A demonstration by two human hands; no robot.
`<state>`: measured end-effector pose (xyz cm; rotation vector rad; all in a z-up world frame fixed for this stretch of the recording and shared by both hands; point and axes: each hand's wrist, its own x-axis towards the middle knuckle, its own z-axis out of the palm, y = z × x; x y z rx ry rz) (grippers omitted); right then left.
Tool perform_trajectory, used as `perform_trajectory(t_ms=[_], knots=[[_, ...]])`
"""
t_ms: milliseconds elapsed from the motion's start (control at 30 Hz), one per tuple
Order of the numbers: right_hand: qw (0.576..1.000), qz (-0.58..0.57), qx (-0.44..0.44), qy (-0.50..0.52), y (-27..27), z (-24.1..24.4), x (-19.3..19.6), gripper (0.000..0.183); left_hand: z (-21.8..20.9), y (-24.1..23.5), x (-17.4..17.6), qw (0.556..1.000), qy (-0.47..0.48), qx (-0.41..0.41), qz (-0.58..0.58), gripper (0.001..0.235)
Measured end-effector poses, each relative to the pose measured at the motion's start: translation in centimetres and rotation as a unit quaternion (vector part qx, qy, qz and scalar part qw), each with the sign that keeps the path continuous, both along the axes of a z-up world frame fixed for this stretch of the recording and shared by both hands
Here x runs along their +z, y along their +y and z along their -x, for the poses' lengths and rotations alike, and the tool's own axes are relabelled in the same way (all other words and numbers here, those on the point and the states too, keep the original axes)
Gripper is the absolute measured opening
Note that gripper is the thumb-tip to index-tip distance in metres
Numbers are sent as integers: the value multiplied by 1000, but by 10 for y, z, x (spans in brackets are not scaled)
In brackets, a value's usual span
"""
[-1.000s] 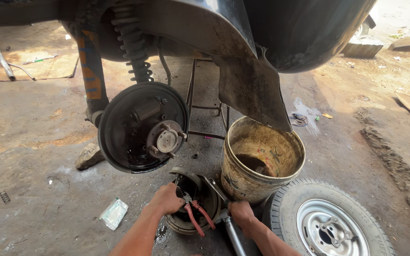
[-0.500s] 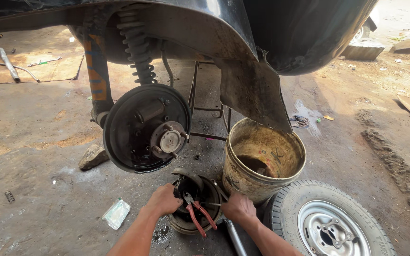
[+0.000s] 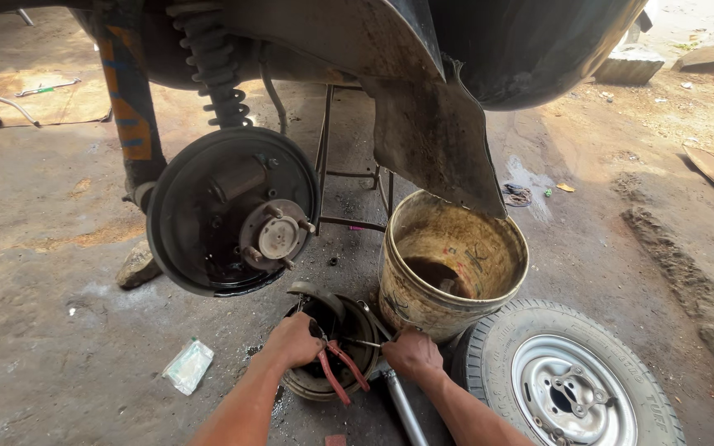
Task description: The person is working on a vehicle's rear brake assembly, using pliers and a screwdriver to adjust components. They then use a rag to wipe the brake drum and surrounding area.
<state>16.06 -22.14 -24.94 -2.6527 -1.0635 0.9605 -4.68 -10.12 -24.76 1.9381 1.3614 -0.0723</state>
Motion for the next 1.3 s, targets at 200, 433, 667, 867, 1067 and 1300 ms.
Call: perform_trajectory(t_ms=[200,433,667,867,1067,1300], knots=[[999,-48,-18,13,1,-14,-24,46,-3,2,-17,1000,1,-2,-19,56],[980,-42,-109,163,10,-20,-65,26,8,3,-15,1000,9,8,-2,51],[958,-66,-148,237,8,-40,-85,20,11,5,-15,1000,4,3,0,42],[965,-53,-151,207,3,-54,-90,17,18,9,-29,998,-17,55,-7,50],[993,-12,-68,100,-1,-39,-63,32,18,8,-27,1000,1,24,-9,47],[997,18,63,-34,1,-23,-2,39,-22,11,-20,988,86,-110,-72,42]])
